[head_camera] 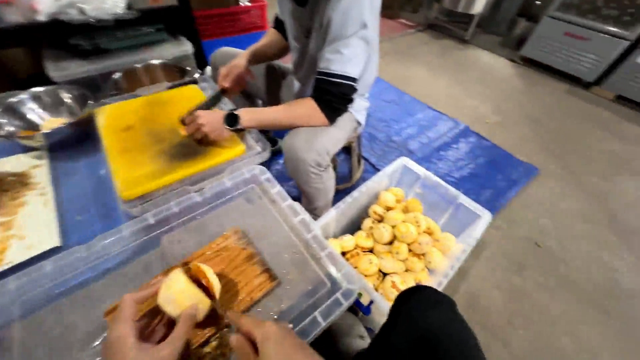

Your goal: People are slicing oranges and removing seeds/pulp on cutting boards in a food production setting.

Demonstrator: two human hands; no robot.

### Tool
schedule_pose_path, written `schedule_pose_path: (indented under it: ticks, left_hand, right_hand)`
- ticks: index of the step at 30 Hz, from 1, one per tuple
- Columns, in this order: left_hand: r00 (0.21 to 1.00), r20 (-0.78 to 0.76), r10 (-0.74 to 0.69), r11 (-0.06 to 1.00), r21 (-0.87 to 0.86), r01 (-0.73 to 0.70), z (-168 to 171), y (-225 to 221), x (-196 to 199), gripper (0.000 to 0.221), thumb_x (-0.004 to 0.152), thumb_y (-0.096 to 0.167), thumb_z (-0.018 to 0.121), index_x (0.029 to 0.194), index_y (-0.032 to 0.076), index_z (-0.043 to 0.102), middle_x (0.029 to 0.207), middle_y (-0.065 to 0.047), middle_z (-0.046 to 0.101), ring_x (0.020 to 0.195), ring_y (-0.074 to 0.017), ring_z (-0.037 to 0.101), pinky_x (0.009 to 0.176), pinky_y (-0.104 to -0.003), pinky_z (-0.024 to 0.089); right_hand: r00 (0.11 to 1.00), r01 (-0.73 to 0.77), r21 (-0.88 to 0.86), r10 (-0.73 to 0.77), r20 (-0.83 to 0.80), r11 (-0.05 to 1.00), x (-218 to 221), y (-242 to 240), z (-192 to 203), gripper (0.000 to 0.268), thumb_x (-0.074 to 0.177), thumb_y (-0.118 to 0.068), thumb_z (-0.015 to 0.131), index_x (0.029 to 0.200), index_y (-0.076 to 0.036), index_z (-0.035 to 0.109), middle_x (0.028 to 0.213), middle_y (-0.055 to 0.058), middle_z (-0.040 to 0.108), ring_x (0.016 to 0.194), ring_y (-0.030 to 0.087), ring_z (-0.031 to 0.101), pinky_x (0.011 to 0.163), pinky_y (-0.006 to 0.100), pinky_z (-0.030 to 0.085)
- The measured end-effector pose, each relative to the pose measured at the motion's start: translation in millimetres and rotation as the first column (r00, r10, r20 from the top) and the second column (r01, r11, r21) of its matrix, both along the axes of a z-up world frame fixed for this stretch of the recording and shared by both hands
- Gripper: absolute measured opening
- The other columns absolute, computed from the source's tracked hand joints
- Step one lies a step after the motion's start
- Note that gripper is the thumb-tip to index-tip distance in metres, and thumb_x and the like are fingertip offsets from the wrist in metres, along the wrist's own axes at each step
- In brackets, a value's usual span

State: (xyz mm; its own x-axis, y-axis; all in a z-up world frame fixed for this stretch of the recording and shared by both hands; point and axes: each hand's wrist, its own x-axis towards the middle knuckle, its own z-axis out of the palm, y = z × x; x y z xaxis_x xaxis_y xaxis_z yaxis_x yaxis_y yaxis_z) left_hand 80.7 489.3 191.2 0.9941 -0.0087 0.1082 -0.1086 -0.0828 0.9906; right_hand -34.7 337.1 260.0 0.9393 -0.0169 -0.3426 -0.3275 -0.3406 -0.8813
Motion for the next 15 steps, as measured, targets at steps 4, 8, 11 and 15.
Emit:
schedule_pose_path:
  ticks: [4, 8, 11, 15]
  left_hand:
    - [0.972, -0.226, 0.058, 0.995, 0.087, -0.040, 41.2, -9.5, -13.5, 0.049, 0.075, -0.007, 0.079, 0.121, -0.003, 0.061, 0.132, -0.018, 0.070, 0.109, -0.0303, 0.070, 0.095, -0.039, 0.056]
    - [0.994, -0.086, 0.066, 0.985, 0.166, -0.051, 34.9, -10.0, -10.2, 0.056, 0.072, -0.006, 0.081, 0.125, -0.002, 0.063, 0.125, -0.020, 0.071, 0.100, -0.0332, 0.073, 0.087, -0.040, 0.059]
    - [0.997, -0.075, 0.021, 0.993, 0.120, -0.012, 7.4, -2.3, 4.8, 0.057, 0.072, -0.003, 0.079, 0.126, -0.001, 0.063, 0.122, -0.020, 0.072, 0.098, -0.0305, 0.074, 0.086, -0.039, 0.061]
    - [0.993, -0.061, -0.105, 0.985, 0.130, 0.112, 8.7, 9.5, 11.4, 0.053, 0.070, 0.007, 0.085, 0.120, 0.006, 0.066, 0.113, -0.011, 0.077, 0.089, -0.0209, 0.079, 0.078, -0.031, 0.066]
  right_hand:
    - [0.986, -0.044, 0.102, 0.060, -0.154, 0.994, -1.0, -9.3, 6.8, 0.056, 0.101, -0.045, 0.040, 0.154, -0.028, 0.044, 0.154, -0.003, 0.052, 0.140, 0.014, 0.051, 0.120, 0.027, 0.034]
    - [0.982, -0.063, 0.090, 0.078, -0.174, 0.994, -2.2, -13.7, 25.4, 0.054, 0.102, -0.043, 0.039, 0.154, -0.030, 0.047, 0.146, -0.003, 0.058, 0.128, 0.012, 0.058, 0.107, 0.023, 0.041]
    - [0.994, -0.042, 0.208, 0.019, 0.111, 0.977, -3.6, -11.5, -26.9, 0.048, 0.102, -0.030, 0.046, 0.149, -0.021, 0.054, 0.144, 0.002, 0.061, 0.128, 0.012, 0.057, 0.111, 0.027, 0.039]
    - [0.982, 0.190, 0.373, -0.169, -0.090, 0.908, -5.4, -14.9, -67.3, 0.053, 0.096, -0.049, 0.053, 0.134, -0.017, 0.072, 0.071, -0.002, 0.064, 0.051, 0.006, 0.054, 0.045, 0.021, 0.041]
